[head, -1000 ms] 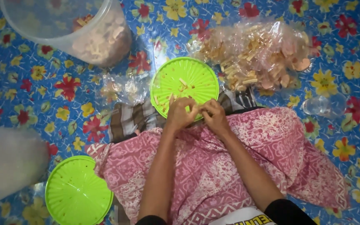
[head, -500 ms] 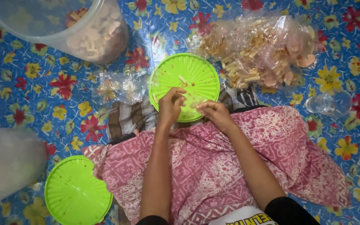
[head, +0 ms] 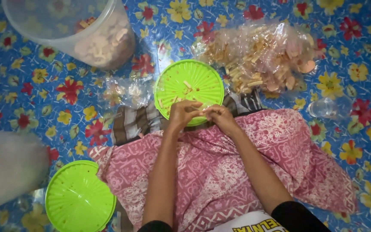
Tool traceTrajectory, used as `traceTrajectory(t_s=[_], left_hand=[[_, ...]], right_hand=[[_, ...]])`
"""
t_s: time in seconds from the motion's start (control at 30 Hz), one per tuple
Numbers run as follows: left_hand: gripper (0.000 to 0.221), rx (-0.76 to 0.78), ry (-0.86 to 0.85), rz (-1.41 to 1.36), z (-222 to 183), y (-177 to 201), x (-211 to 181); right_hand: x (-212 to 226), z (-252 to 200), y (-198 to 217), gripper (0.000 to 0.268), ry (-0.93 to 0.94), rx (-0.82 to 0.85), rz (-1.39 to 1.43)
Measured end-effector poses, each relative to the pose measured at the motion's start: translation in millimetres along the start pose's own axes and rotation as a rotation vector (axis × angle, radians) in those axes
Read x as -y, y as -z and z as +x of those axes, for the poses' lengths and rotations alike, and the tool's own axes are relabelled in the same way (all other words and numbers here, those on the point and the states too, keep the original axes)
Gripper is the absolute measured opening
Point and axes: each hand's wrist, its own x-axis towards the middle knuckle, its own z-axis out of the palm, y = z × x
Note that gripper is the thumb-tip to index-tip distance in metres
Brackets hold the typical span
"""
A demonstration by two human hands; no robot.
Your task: Picking small snack items from a bag and sorting them on a green plastic container lid.
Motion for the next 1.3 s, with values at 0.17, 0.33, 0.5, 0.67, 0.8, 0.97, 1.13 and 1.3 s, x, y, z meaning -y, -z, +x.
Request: traceTrajectory(t_s=[0.17,0.33,0.5,0.67,0.8,0.97,1.13,1.3], left_hand=[[0.031,-0.035,-0.073,0.074,1.5,-2.4,17.6],[0.024,-0.182,-0.088,0.049,-0.1,9.9,8.6],[0.022,-0.521,-0.059,-0.175,-18.0,31.0,-33.4],[0.022,-0.684,-0.031,-0.284,-42.1,62.5,-77.1],[0.023,-0.779,-0.109,-0.397,-46.0,81.9,-79.4],[0.021,-0.799,-0.118,-0.425,-41.6,82.7,-81.3],[0.021,-0.819,-0.120,-0.432,-36.5,84.3,-85.6],[0.020,-0.830,-0.101,-0.435,-33.8,85.0,-94.4]], right_hand=[[44.4,-20.5,-10.8,0.026,-0.052,-0.017,0.120],[32.3,-16.9,-2.8,0.030,-0.054,-0.133,0.202],[-32.4,20.9,20.0,0.033,0.429,-0.155,-0.653],[-55.0,30.8,18.6,0.025,0.647,-0.038,-0.960],[-35.6,21.0,6.1,0.018,0.644,0.070,-1.112],[-25.6,39.7,-14.2,0.021,0.414,0.233,-1.000],[-11.2,64.3,-37.2,0.022,0.487,0.190,-0.940],[20.2,75.6,-66.1,0.040,0.118,0.148,-0.616]])
